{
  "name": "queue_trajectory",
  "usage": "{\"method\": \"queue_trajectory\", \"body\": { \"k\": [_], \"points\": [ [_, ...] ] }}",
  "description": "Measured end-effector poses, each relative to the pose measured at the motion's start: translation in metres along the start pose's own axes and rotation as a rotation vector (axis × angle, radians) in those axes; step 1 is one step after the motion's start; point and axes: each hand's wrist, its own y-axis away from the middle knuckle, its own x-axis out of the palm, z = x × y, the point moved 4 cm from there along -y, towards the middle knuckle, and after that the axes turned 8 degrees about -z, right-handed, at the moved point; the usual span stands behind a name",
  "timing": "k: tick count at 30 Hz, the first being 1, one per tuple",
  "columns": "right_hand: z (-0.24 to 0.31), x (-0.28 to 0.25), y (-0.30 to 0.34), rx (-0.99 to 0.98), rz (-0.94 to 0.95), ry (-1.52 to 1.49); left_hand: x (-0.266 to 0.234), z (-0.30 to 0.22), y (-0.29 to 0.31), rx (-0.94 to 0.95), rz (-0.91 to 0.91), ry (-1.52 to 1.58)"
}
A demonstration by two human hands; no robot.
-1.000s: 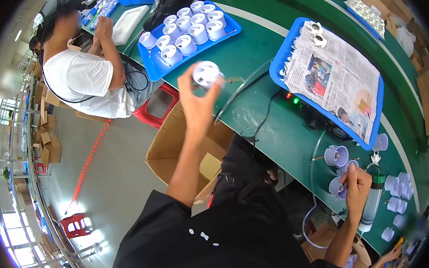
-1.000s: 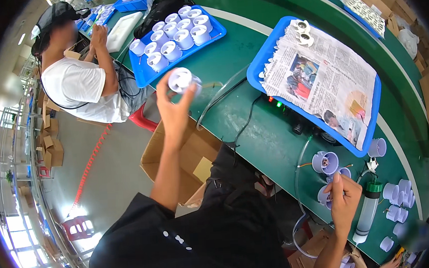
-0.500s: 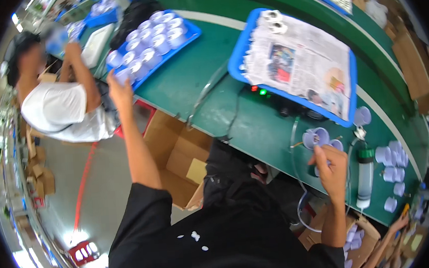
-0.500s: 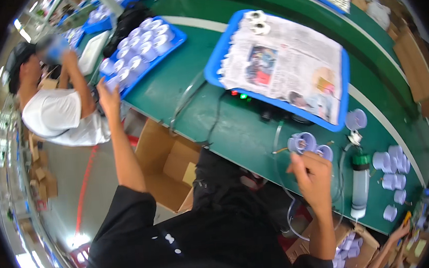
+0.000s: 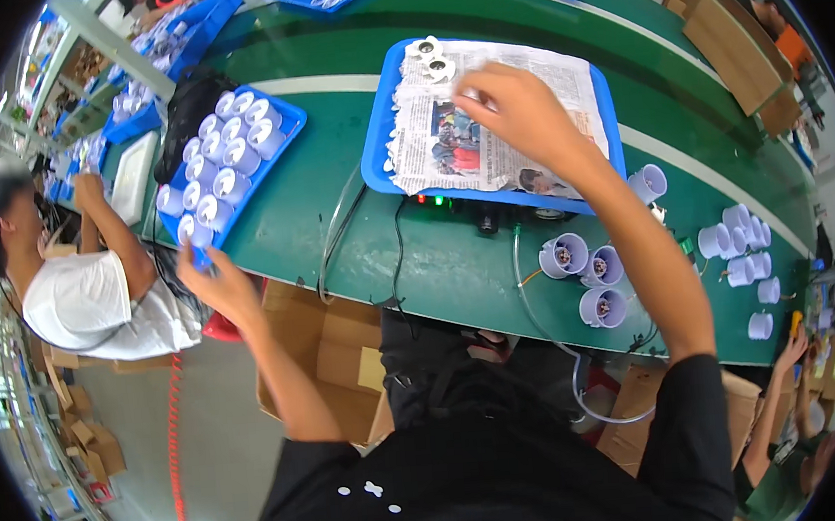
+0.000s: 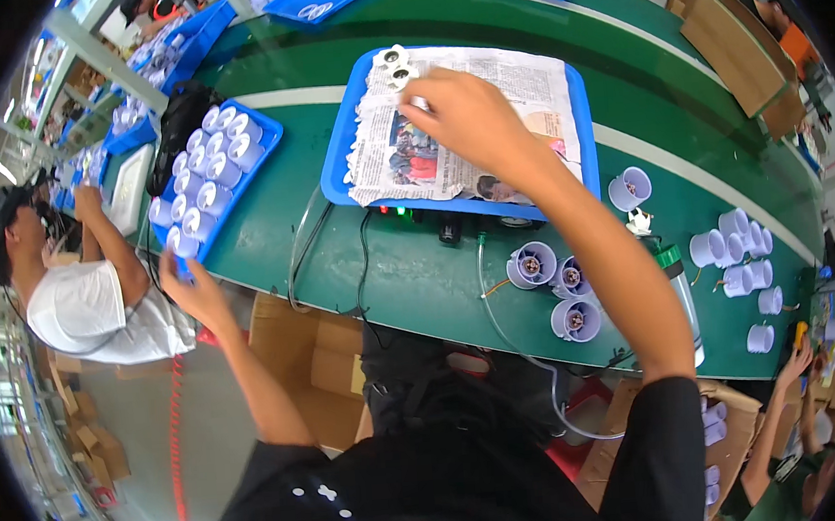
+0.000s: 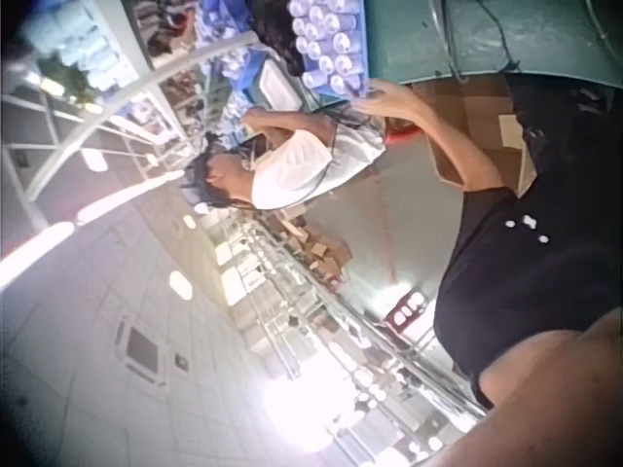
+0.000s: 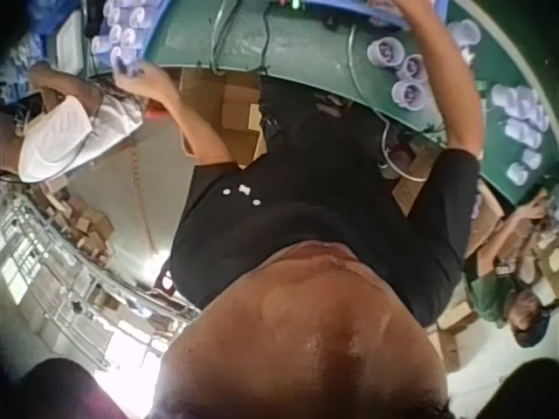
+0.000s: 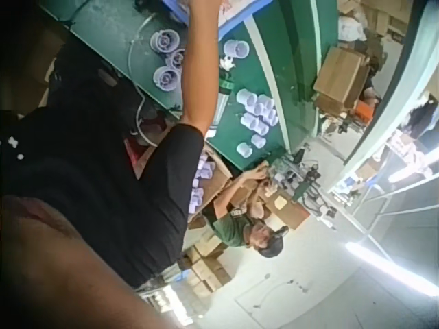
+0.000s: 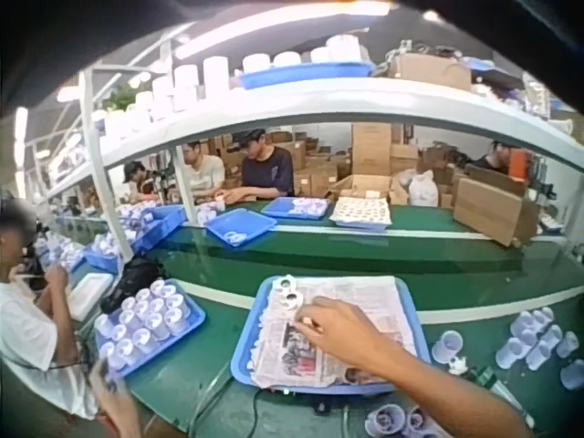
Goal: Assembling electronic cooling fans by mounting impellers onto bases using a manual dispenser.
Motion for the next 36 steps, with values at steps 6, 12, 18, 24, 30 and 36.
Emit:
{"method": "queue_trajectory", "body": {
  "k": [6, 12, 18, 24, 30, 36],
  "points": [
    [-0.052, 0.068, -0.040, -0.489, 0.124, 0.544, -0.003, -0.200, 0.149, -0.223, 0.707, 0.684],
    [-0.047, 0.075, -0.044, -0.506, 0.088, 0.558, 0.010, -0.254, 0.199, 0.072, 0.967, 0.769],
    [-0.063, 0.067, -0.040, -0.510, 0.146, 0.570, 0.023, -0.283, 0.215, 0.239, 1.025, 0.610],
    [-0.057, 0.068, -0.038, -0.666, 0.077, 0.620, 0.026, -0.289, 0.226, 0.196, 1.016, 0.548],
    [-0.024, 0.029, -0.008, -0.925, -0.019, 0.449, 0.010, -0.256, 0.211, 0.029, 0.996, 0.811],
    [0.014, -0.031, 0.056, -1.041, -0.124, 0.367, 0.010, -0.237, 0.210, -0.171, 0.938, 0.877]
  ]
}}
